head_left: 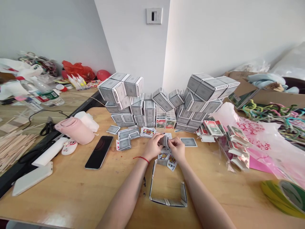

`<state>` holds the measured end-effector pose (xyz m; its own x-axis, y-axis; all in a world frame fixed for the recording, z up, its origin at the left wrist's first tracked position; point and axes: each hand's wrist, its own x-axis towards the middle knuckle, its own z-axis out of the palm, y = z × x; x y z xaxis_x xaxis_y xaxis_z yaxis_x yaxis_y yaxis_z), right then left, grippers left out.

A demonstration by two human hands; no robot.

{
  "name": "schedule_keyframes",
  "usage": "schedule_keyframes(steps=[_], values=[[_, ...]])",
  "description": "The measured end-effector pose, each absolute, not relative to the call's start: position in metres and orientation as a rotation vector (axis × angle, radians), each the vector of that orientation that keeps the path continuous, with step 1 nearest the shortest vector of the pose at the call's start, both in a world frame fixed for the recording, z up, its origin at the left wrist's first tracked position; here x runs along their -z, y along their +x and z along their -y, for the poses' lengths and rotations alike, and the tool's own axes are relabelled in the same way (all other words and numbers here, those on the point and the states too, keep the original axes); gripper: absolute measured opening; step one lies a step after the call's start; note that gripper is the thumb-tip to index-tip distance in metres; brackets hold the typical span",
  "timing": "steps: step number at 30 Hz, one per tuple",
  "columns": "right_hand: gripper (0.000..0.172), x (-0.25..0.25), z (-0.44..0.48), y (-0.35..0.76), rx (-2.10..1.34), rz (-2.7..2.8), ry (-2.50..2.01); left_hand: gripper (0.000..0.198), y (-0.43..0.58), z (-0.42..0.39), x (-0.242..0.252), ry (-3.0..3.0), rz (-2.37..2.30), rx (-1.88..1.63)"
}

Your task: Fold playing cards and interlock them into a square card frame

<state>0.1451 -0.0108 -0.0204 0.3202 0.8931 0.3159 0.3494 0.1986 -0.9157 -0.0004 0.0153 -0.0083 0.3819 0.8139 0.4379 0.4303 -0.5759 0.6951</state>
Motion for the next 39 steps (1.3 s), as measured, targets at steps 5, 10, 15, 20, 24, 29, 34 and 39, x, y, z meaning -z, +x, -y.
schedule_keyframes(steps=[5,10,15,20,24,29,34,39], values=[[0.017,0.020,0.010,0.143,-0.670,1.197,-1.314,0.055,0.001,-0.014,0.008,2.161,-1.105,-1.120],[0.025,0.022,0.007,0.143,-1.216,0.973,-1.135,0.056,0.000,-0.015,0.010,2.108,-1.183,-1.171],[0.023,0.023,0.006,0.143,-1.178,0.949,-1.190,0.056,0.001,-0.015,0.009,2.155,-1.145,-1.144],[0.025,0.025,0.004,0.143,-0.969,0.988,-1.243,0.050,0.002,-0.011,-0.002,2.186,-1.086,-1.212],[0.022,0.026,0.004,0.147,-0.763,1.116,-1.320,0.031,0.002,-0.010,-0.007,2.140,-1.033,-1.281],[0.025,0.022,0.007,0.148,-0.725,1.300,-1.246,0.008,0.000,-0.015,-0.004,1.944,-1.131,-1.438],[0.030,0.023,0.008,0.145,-0.661,1.344,-1.266,0.007,-0.002,-0.019,0.000,1.848,-1.152,-1.441],[0.018,0.025,0.008,0.145,-0.573,1.357,-1.299,0.008,-0.001,-0.018,0.001,1.805,-1.141,-1.421]])
